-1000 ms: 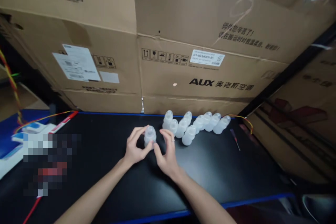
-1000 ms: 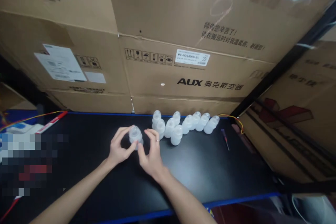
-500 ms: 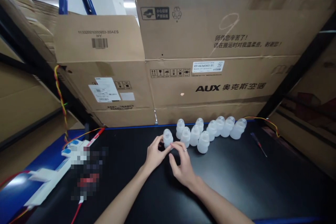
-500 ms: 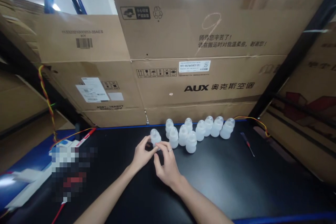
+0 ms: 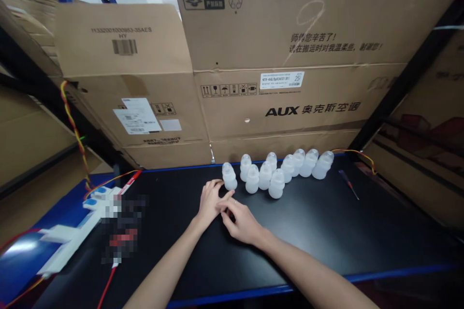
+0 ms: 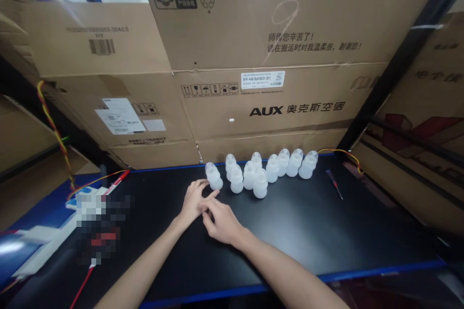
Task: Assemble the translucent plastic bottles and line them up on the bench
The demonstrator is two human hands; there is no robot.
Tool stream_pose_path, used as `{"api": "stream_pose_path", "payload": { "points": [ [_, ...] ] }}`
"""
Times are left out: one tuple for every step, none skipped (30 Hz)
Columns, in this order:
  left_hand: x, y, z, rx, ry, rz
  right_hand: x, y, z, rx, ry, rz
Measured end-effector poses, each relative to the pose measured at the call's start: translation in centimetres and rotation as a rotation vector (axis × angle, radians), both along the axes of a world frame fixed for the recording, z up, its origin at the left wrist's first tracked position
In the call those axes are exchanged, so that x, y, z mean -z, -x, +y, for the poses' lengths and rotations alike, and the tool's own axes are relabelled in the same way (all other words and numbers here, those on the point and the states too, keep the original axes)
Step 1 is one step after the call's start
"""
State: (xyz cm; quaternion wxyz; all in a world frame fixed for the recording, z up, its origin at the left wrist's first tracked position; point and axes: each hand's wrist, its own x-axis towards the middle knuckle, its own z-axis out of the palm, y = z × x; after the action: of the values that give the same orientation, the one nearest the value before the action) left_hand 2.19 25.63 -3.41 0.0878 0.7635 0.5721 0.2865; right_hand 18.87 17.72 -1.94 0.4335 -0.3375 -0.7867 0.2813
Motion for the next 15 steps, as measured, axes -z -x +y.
{"api": "stream_pose_path", "payload": {
  "points": [
    [0.2,0.1,0.0,0.014,-0.001,0.023,0.1,0.1,0.0,-0.021,0.02,-0.011],
    [0.5,0.2,-0.1,0.027,-0.004,0.042,0.3,0.2,0.0,-0.031,0.044,-0.011],
    [0.8,0.3,-0.3,0.036,-0.009,0.055,0.5,0.3,-0.1,-0.033,0.075,0.002],
    [1.1,0.3,-0.5,0.041,-0.017,0.061,0.6,0.4,-0.1,-0.03,0.112,0.024],
    [1.4,0.4,-0.7,0.046,-0.026,0.063,0.7,0.5,-0.1,-0.023,0.151,0.052],
    [1.7,0.4,-1.0,0.053,-0.038,0.059,0.8,0.6,-0.2,-0.01,0.187,0.081],
    [1.9,0.5,-1.3,0.064,-0.052,0.053,0.8,0.6,-0.4,0.007,0.214,0.107],
    [2.0,0.5,-1.5,0.079,-0.06,0.05,0.8,0.7,-0.5,0.021,0.23,0.127],
    [2.0,0.5,-1.7,0.086,-0.066,0.046,0.7,0.7,-0.7,0.035,0.234,0.14],
    [2.0,0.5,-1.8,0.091,-0.068,0.046,0.6,0.8,-0.8,0.048,0.233,0.148],
    [1.9,0.6,-1.9,0.09,-0.066,0.047,0.6,0.8,-0.9,0.059,0.228,0.15],
    [1.7,0.6,-1.9,0.085,-0.063,0.048,0.7,0.9,-0.9,0.065,0.224,0.149],
    [1.6,0.5,-1.8,0.082,-0.059,0.051,0.8,1.0,-0.9,0.069,0.219,0.147],
    [1.4,0.5,-1.6,0.084,-0.052,0.054,1.0,1.1,-0.8,0.071,0.213,0.147],
    [1.1,0.6,-1.4,0.089,-0.045,0.055,1.2,1.2,-0.6,0.066,0.207,0.149]
  ]
}}
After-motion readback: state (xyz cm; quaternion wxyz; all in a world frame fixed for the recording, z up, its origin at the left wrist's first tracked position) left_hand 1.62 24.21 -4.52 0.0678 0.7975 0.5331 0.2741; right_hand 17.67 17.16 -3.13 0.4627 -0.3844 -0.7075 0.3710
